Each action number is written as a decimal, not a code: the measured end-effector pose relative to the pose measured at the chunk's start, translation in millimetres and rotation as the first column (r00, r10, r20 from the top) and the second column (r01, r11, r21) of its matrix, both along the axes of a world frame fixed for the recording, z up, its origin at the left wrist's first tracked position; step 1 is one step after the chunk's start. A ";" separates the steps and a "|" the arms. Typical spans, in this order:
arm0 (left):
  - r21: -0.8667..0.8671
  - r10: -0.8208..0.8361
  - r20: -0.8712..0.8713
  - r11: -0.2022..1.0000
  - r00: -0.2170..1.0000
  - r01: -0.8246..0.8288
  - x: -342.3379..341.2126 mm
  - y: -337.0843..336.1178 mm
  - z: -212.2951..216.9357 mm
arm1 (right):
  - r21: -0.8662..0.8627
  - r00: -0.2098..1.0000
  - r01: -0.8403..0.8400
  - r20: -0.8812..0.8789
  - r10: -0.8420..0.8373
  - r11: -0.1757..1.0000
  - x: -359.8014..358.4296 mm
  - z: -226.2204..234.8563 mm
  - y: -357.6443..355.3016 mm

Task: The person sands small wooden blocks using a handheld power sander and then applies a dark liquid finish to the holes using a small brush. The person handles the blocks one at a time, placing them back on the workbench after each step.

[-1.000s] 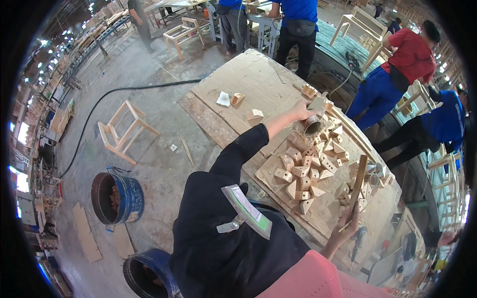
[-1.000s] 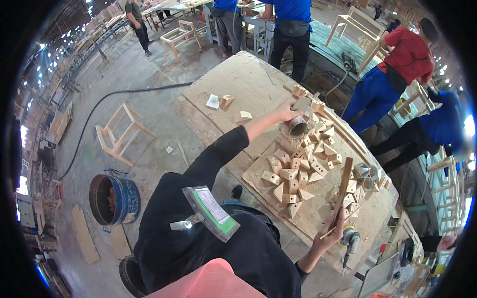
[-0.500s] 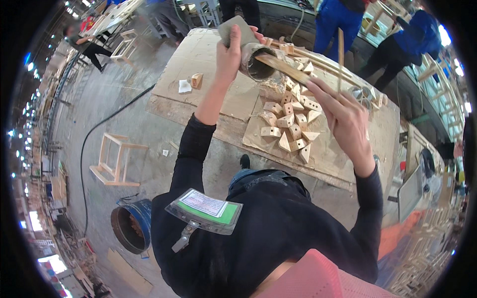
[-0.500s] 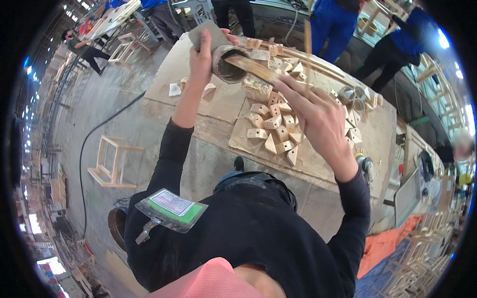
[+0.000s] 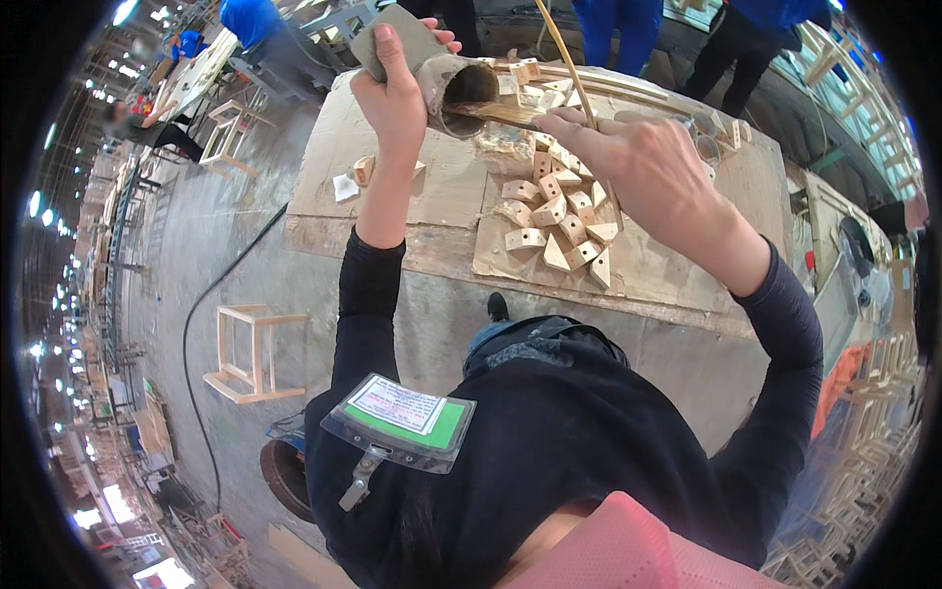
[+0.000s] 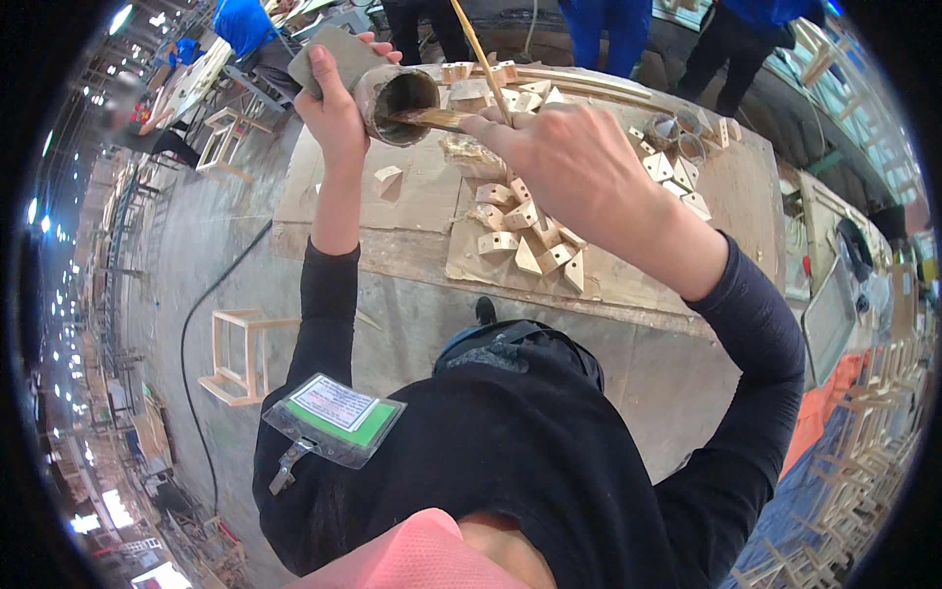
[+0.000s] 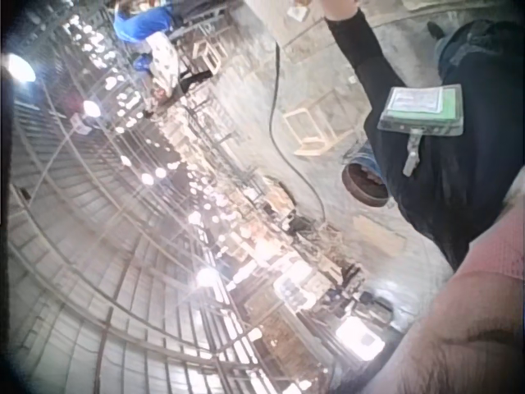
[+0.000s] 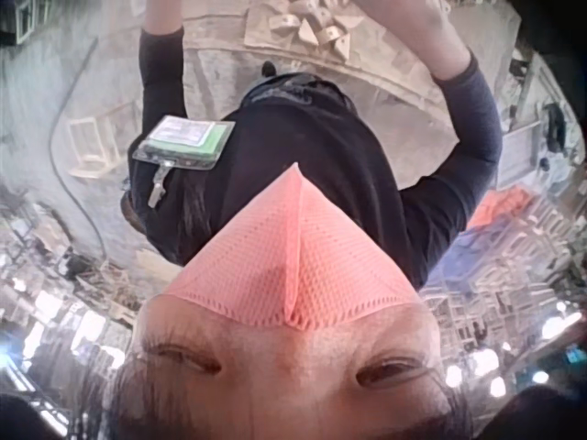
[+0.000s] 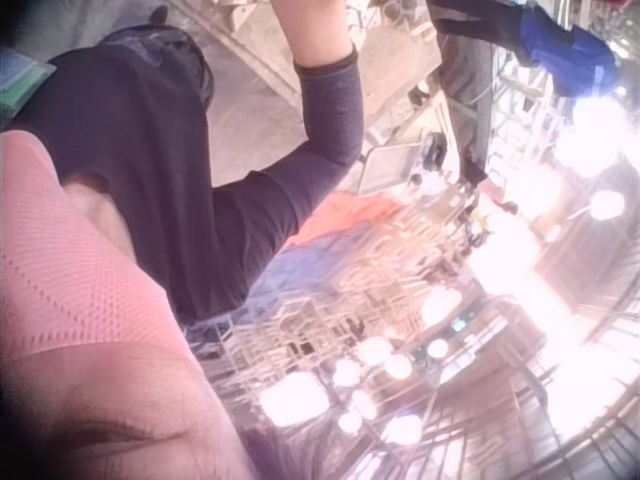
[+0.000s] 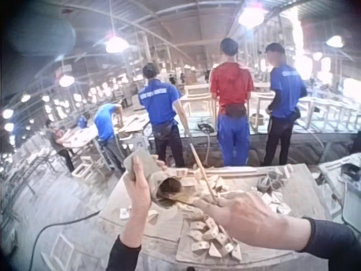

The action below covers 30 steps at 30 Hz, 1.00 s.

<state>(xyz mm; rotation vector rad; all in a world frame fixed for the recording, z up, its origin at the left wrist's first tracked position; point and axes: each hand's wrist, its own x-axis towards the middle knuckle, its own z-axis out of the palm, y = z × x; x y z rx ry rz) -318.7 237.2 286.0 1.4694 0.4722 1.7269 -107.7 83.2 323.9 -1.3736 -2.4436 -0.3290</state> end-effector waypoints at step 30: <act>0.012 -0.053 -0.008 0.998 0.999 0.054 27.9 9.9 45.8 | 0.327 0.999 -0.014 0.047 -0.002 0.945 4.4 20.8 -15.5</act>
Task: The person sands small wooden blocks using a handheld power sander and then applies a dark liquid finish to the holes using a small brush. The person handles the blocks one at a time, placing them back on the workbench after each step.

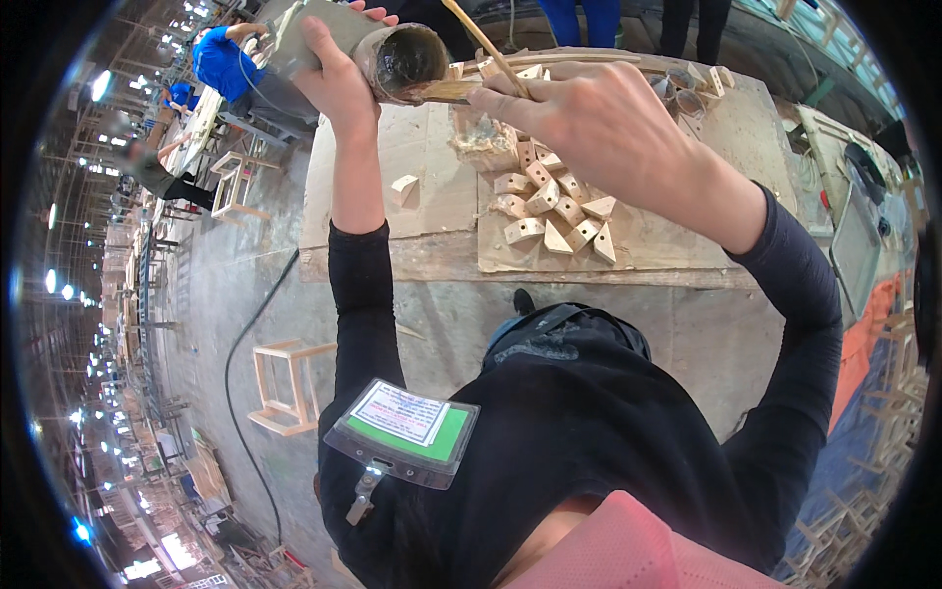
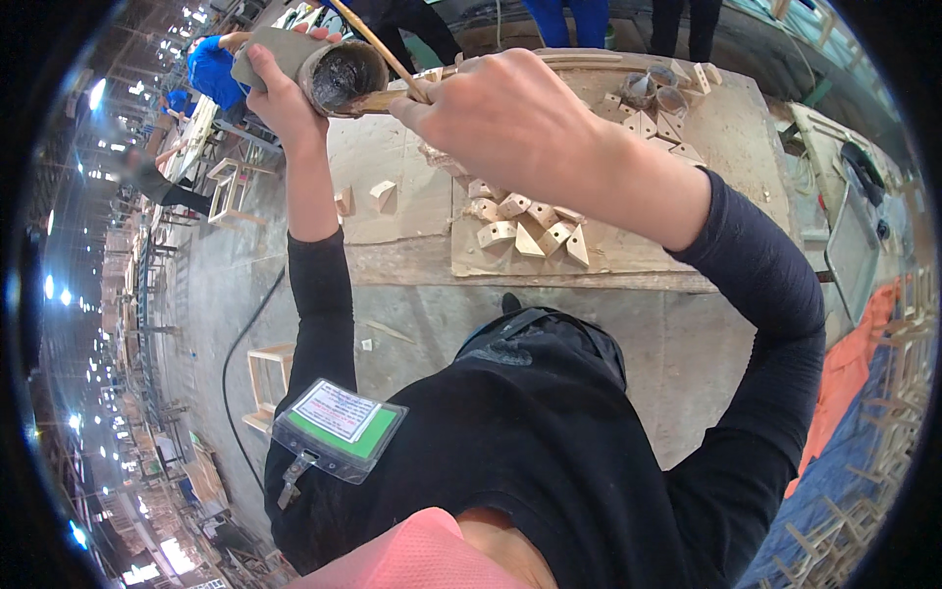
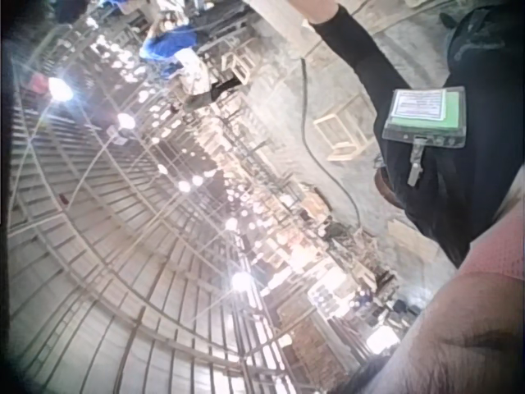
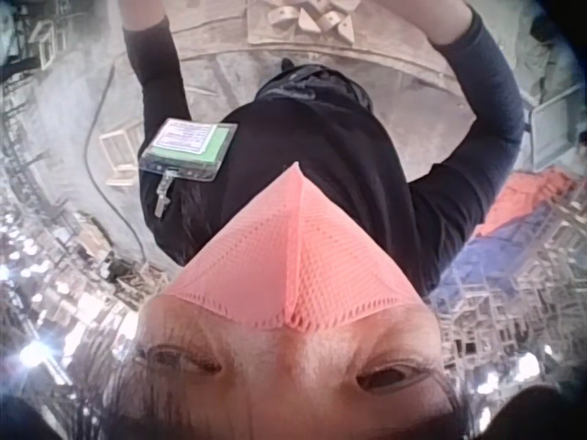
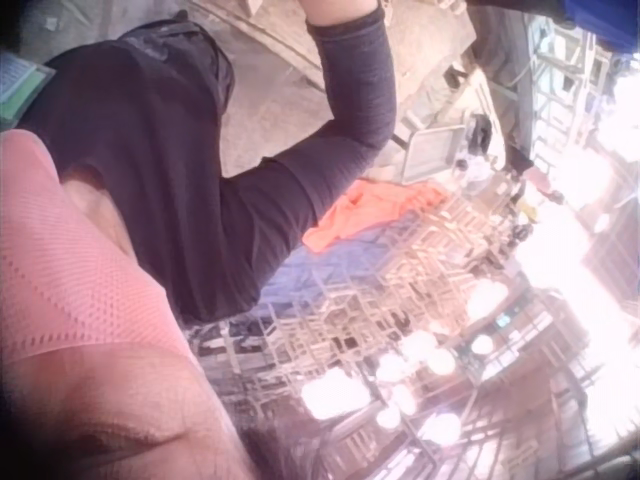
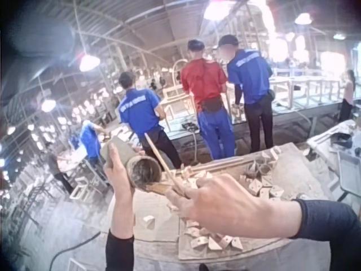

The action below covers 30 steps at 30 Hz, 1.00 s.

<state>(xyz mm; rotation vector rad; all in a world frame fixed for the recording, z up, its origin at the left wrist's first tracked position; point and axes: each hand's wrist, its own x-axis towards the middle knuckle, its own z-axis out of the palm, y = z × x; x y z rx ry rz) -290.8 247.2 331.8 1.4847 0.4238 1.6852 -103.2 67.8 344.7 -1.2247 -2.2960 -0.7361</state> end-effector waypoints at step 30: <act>0.247 0.247 -0.080 0.944 0.966 -0.221 3.2 -11.4 37.9 | 0.155 0.982 0.189 0.001 -0.191 0.970 10.5 21.2 -6.7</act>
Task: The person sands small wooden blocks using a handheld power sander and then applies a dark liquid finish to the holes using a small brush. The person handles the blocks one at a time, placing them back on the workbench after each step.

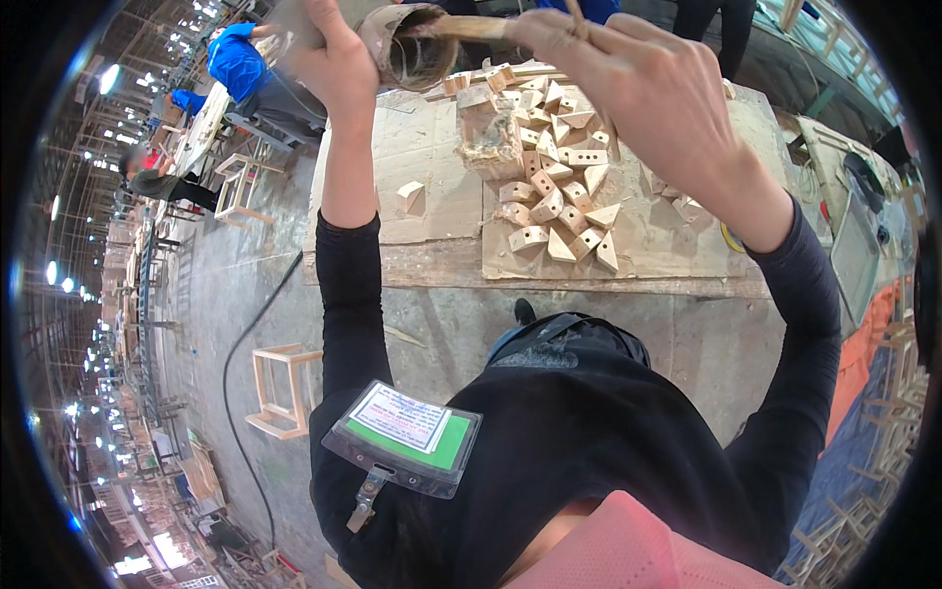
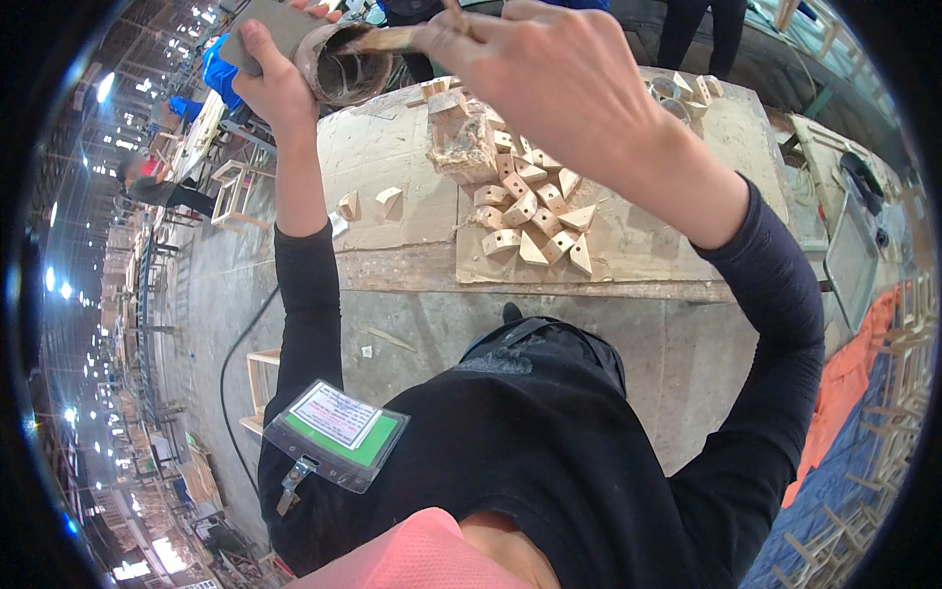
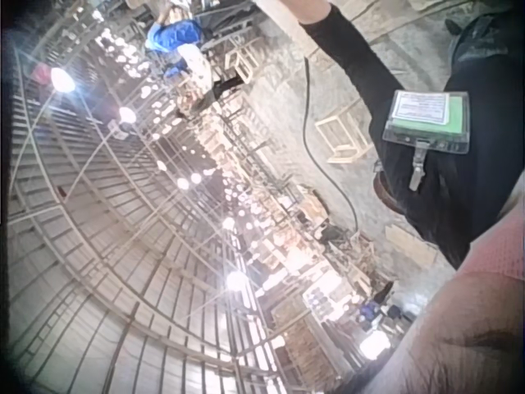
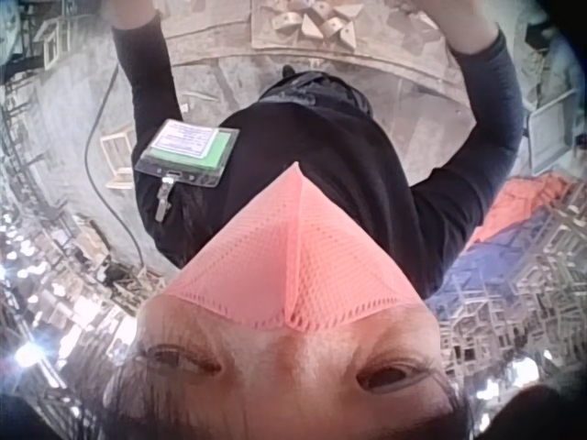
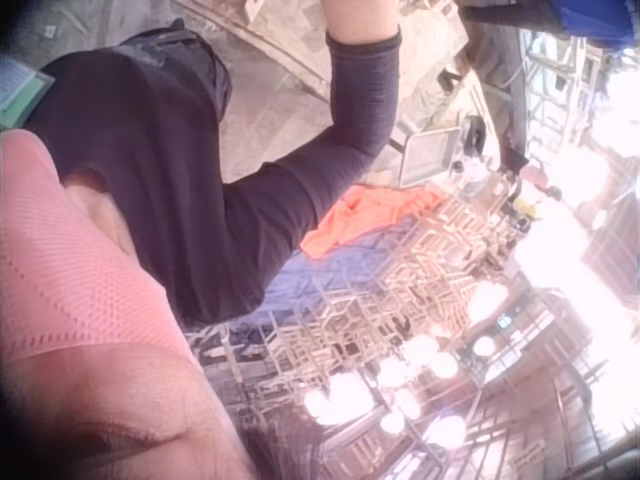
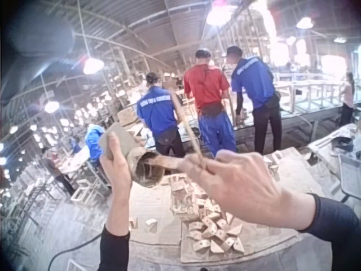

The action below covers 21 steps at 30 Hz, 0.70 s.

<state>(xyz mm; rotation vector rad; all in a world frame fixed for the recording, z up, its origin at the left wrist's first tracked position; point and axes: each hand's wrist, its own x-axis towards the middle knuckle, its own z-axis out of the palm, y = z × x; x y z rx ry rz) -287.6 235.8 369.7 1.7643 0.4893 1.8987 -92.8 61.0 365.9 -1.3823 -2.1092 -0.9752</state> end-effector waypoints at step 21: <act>0.204 0.070 -0.101 0.978 0.992 -0.048 19.2 -34.9 36.5 | -0.343 0.954 -0.219 -0.271 0.127 0.913 10.9 -16.8 7.4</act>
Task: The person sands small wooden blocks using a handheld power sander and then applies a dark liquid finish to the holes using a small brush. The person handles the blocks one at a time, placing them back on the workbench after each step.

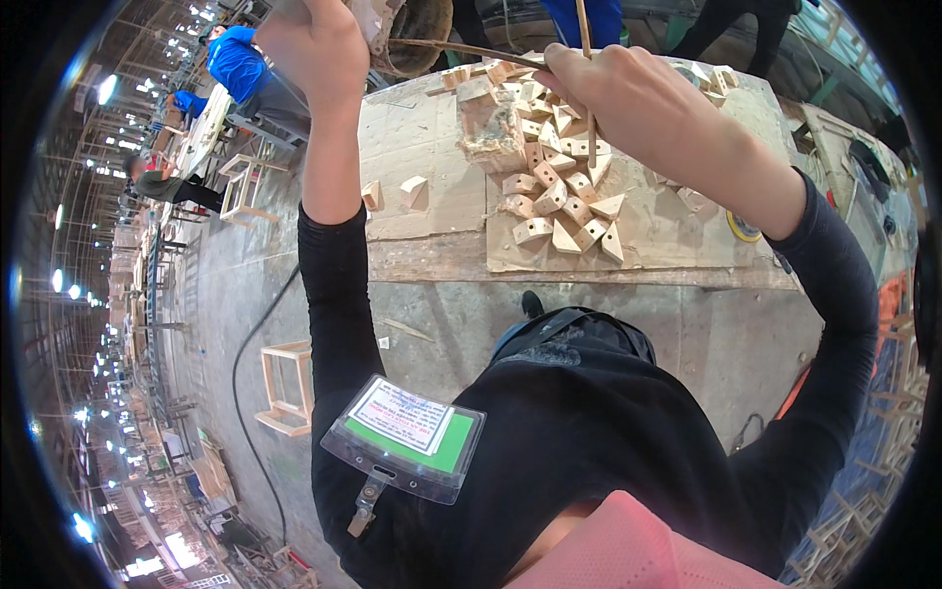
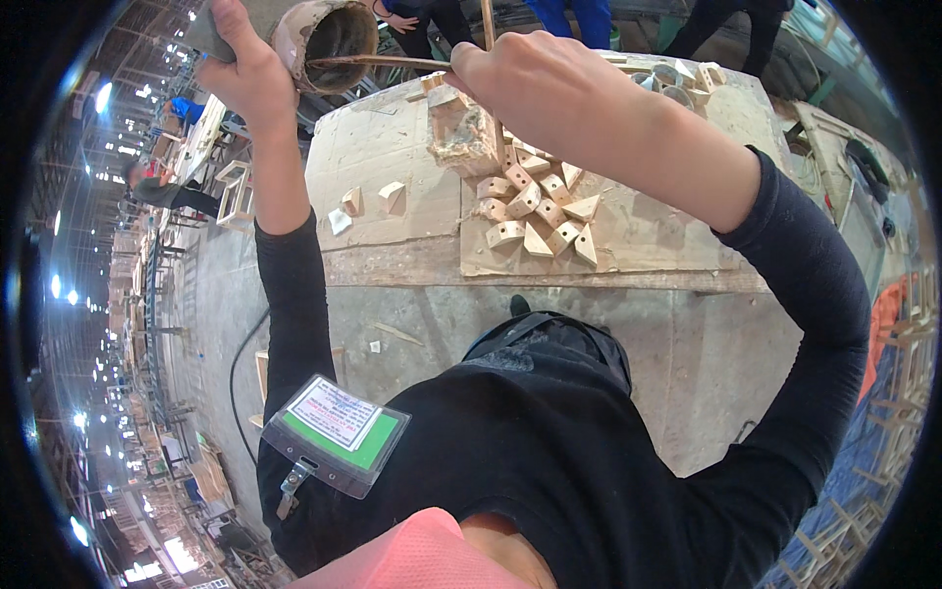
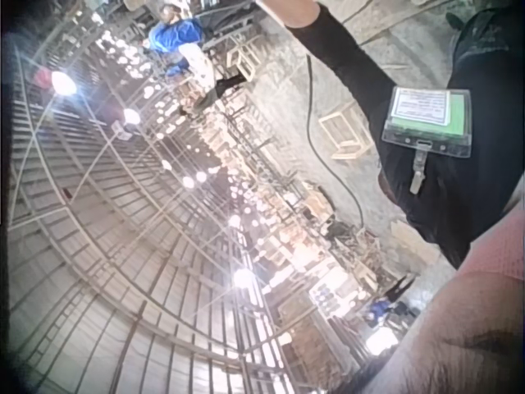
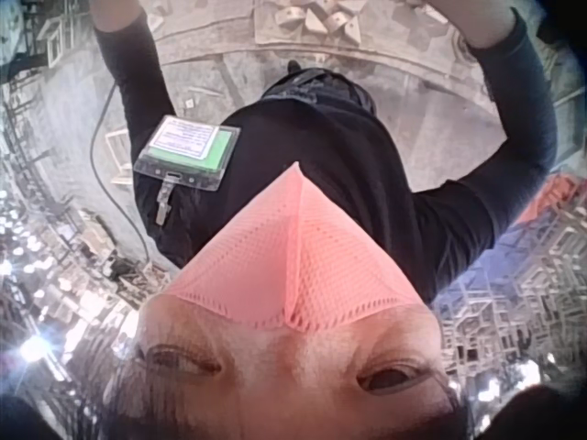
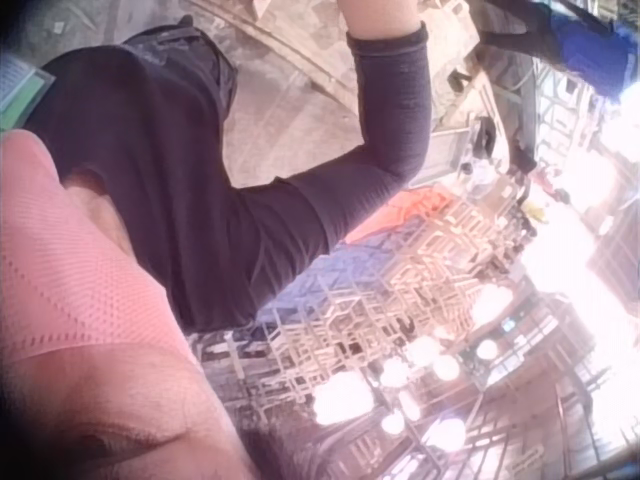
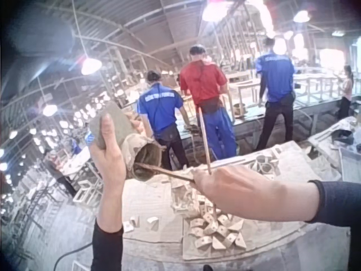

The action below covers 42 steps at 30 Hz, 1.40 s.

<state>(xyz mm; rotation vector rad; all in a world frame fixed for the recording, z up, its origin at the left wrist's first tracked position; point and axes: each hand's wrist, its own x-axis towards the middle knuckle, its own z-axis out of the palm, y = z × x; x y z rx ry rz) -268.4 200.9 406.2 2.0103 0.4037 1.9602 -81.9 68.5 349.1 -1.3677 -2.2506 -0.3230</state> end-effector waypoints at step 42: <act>-0.050 -0.132 0.053 0.990 0.990 0.135 13.0 16.6 4.8 | -0.077 0.971 0.159 0.193 -0.141 0.984 13.7 12.7 18.6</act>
